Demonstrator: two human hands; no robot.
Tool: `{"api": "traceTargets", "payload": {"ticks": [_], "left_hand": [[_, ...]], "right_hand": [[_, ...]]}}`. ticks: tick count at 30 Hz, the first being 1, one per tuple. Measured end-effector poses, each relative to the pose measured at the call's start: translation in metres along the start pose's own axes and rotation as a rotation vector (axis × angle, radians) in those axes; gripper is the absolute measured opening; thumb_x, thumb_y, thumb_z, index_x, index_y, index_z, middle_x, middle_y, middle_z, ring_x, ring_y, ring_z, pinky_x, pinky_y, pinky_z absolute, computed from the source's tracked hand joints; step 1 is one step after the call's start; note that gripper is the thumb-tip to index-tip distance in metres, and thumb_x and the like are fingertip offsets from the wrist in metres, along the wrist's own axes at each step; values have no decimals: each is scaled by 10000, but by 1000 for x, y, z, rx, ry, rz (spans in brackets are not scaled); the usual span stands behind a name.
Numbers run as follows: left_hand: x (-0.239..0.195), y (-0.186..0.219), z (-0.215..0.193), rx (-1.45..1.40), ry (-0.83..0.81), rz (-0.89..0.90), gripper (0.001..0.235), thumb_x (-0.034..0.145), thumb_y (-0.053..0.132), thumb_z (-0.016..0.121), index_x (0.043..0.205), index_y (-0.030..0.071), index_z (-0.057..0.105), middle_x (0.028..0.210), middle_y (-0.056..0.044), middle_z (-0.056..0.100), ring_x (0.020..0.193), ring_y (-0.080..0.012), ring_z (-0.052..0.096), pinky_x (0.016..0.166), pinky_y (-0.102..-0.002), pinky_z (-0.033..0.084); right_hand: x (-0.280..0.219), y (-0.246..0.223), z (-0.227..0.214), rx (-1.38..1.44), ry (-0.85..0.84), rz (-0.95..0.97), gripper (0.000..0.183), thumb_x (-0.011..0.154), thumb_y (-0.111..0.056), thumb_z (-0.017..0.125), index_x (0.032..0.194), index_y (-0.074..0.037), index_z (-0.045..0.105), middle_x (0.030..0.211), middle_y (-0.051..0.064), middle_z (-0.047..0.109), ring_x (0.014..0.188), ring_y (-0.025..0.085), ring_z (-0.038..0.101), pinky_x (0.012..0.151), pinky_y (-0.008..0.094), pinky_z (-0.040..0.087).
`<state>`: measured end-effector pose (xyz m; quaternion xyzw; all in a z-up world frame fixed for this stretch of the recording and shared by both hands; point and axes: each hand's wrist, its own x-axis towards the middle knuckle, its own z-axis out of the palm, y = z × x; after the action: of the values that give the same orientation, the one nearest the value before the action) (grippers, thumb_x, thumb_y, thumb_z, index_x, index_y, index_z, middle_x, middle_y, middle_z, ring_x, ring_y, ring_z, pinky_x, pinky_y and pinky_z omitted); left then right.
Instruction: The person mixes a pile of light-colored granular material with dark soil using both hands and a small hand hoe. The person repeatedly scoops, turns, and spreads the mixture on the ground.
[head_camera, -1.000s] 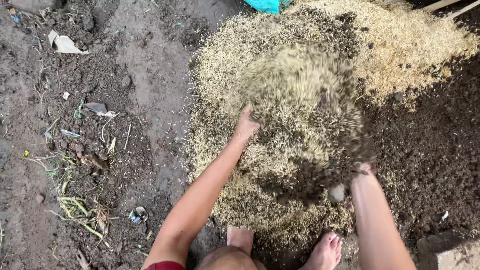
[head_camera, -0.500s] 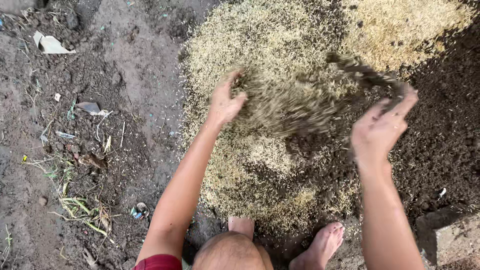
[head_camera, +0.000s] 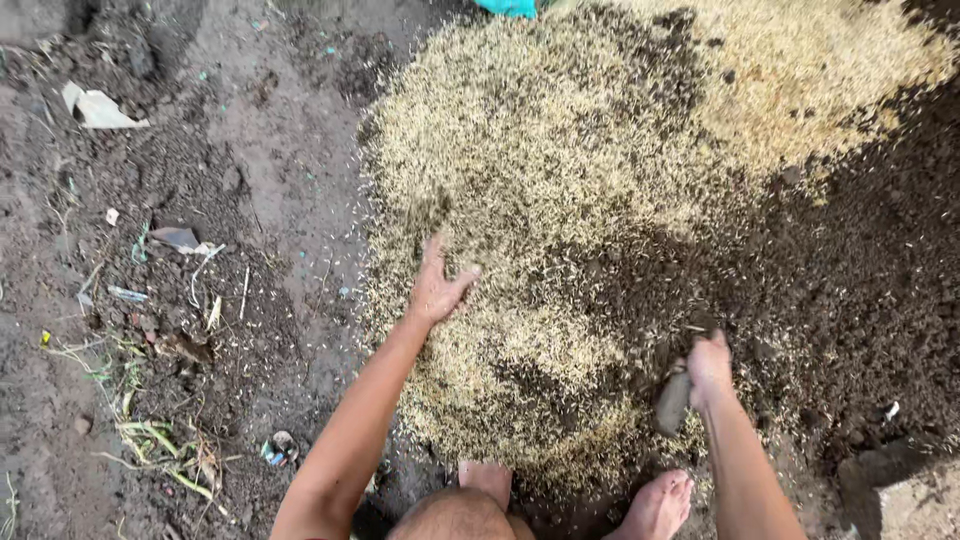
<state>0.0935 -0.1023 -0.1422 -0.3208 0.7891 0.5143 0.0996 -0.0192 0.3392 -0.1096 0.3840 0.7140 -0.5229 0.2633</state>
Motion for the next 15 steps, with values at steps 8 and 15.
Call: {"api": "traceTargets", "payload": {"ticks": [8,15], "left_hand": [[8,19,22,-127,-170,-251,1211,713,530,818,1620,159,105,1650,-173,162,1524,-328,201,1238,-428,256],[62,-25,83,-381,-125,-234,1149,727,435,764,1628,178,99,1668,-139,134,1522,-327,195,1226,-443,275]], "right_hand": [[29,-5,55,-259,-88,138,425,1138,-362,279,1300,-34,496,969,81,519,784,164,455,704,379,496],[2,-35,82,-40,-169,-4,305,1081,-290,391,1322,-166,530,1207,70,608,947,165,577,762,413,507]]}}
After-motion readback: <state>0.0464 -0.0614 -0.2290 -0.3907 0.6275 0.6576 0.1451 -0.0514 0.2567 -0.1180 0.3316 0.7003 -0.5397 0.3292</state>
